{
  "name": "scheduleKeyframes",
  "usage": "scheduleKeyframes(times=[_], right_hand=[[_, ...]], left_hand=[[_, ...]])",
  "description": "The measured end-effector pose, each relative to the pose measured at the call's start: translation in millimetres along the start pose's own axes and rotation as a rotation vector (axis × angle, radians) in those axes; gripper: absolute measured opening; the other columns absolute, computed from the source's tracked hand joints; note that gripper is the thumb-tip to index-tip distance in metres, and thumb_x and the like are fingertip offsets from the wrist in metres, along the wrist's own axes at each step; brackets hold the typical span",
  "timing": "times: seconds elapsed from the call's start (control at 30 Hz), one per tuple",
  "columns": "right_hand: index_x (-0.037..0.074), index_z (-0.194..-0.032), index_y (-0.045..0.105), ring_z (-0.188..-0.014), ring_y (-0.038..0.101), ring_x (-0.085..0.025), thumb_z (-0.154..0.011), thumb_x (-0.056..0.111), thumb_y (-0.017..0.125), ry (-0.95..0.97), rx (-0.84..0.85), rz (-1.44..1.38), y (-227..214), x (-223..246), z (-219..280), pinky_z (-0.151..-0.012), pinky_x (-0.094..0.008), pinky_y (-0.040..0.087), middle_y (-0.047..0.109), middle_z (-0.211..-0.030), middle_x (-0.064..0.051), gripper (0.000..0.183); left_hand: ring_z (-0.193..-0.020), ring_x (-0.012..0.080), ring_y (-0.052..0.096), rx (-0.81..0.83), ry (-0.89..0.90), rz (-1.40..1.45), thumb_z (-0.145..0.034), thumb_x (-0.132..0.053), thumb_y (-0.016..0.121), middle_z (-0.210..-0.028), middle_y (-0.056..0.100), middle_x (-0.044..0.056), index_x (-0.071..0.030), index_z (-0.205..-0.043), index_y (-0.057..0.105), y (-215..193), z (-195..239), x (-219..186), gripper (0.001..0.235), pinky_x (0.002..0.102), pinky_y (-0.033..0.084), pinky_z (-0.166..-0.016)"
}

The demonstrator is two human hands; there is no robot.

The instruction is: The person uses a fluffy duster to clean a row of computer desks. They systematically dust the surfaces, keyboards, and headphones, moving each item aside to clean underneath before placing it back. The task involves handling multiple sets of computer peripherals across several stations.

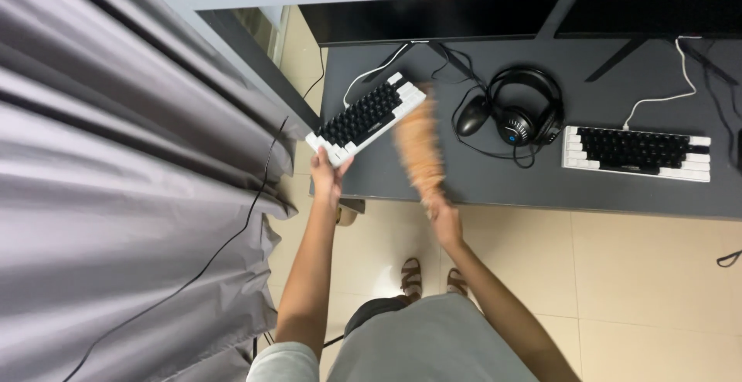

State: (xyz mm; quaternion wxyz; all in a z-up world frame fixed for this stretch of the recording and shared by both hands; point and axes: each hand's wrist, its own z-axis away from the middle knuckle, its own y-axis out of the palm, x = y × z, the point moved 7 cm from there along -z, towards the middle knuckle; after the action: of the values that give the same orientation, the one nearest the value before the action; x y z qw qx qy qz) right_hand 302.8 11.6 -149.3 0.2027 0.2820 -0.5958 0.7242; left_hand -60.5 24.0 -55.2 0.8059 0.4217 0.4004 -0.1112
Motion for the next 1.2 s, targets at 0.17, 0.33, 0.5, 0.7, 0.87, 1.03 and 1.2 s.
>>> scheduleKeyframes(times=[0.17, 0.33, 0.5, 0.7, 0.87, 1.03, 1.2], right_hand=[[0.019, -0.140, 0.063, -0.083, 0.070, -0.045, -0.098, 0.016, 0.058, -0.126, -0.056, -0.099, -67, 50, 2, -0.071, -0.052, 0.056, 0.070, -0.103, -0.026, 0.042], [0.010, -0.143, 0.058, -0.094, 0.071, -0.043, -0.101, 0.009, 0.055, -0.065, -0.323, -0.264, -81, 44, -2, -0.079, -0.049, 0.057, 0.070, -0.114, -0.027, 0.042], [0.011, -0.145, 0.056, -0.105, 0.069, -0.043, -0.098, 0.007, 0.058, -0.030, -0.276, -0.225, -82, 35, 4, -0.088, -0.045, 0.057, 0.066, -0.124, -0.028, 0.047], [0.011, -0.145, 0.056, -0.113, 0.068, -0.042, -0.096, 0.004, 0.059, -0.244, -0.323, -0.279, -100, 58, 22, -0.093, -0.044, 0.056, 0.066, -0.131, -0.025, 0.049], [0.010, -0.143, 0.055, -0.109, 0.067, -0.042, -0.093, 0.005, 0.060, -0.177, -0.242, -0.272, -108, 85, -26, -0.092, -0.045, 0.055, 0.066, -0.127, -0.024, 0.050], [0.009, -0.137, 0.059, -0.112, 0.065, -0.042, -0.091, 0.004, 0.056, -0.421, -0.170, -0.237, -105, 119, -100, -0.095, -0.046, 0.055, 0.066, -0.132, -0.024, 0.047], [0.016, -0.136, 0.066, -0.107, 0.069, -0.041, -0.096, 0.005, 0.053, -0.086, -0.083, 0.183, -92, 98, -192, -0.089, -0.050, 0.056, 0.070, -0.123, -0.020, 0.043]], left_hand=[[-0.110, 0.0337, 0.070, -0.018, -0.039, 0.053, -0.108, -0.035, 0.042, -0.123, 0.066, 0.015, -0.002, -0.133, 0.047, -17, 9, 34, 0.041, 0.052, 0.062, -0.086], [-0.116, 0.0338, 0.065, -0.080, -0.042, 0.147, -0.107, -0.036, 0.042, -0.133, 0.060, 0.014, -0.008, -0.137, 0.043, -40, 14, 67, 0.041, 0.056, 0.061, -0.094], [-0.118, 0.0314, 0.063, -0.226, -0.084, 0.198, -0.108, -0.038, 0.042, -0.138, 0.055, 0.010, -0.015, -0.141, 0.037, -55, 18, 87, 0.040, 0.054, 0.060, -0.095], [-0.120, 0.0243, 0.059, -0.191, -0.206, 0.009, -0.104, -0.043, 0.049, -0.140, 0.056, 0.004, -0.019, -0.146, 0.037, -101, -27, 129, 0.050, 0.053, 0.042, -0.106], [-0.138, 0.0299, 0.041, -0.328, -0.289, -0.367, -0.091, -0.046, 0.068, -0.156, 0.032, 0.009, -0.015, -0.154, 0.016, -75, -28, 111, 0.088, 0.059, 0.037, -0.111], [-0.148, 0.0361, 0.023, -0.468, -0.331, -0.717, -0.084, -0.057, 0.074, -0.166, 0.003, 0.013, -0.006, -0.161, -0.009, -79, -36, 112, 0.124, 0.058, 0.035, -0.114], [-0.144, 0.0439, 0.029, -0.582, -0.155, -1.090, -0.081, -0.050, 0.079, -0.165, 0.013, 0.019, 0.001, -0.159, 0.014, -89, -55, 110, 0.114, 0.049, 0.033, -0.118]])
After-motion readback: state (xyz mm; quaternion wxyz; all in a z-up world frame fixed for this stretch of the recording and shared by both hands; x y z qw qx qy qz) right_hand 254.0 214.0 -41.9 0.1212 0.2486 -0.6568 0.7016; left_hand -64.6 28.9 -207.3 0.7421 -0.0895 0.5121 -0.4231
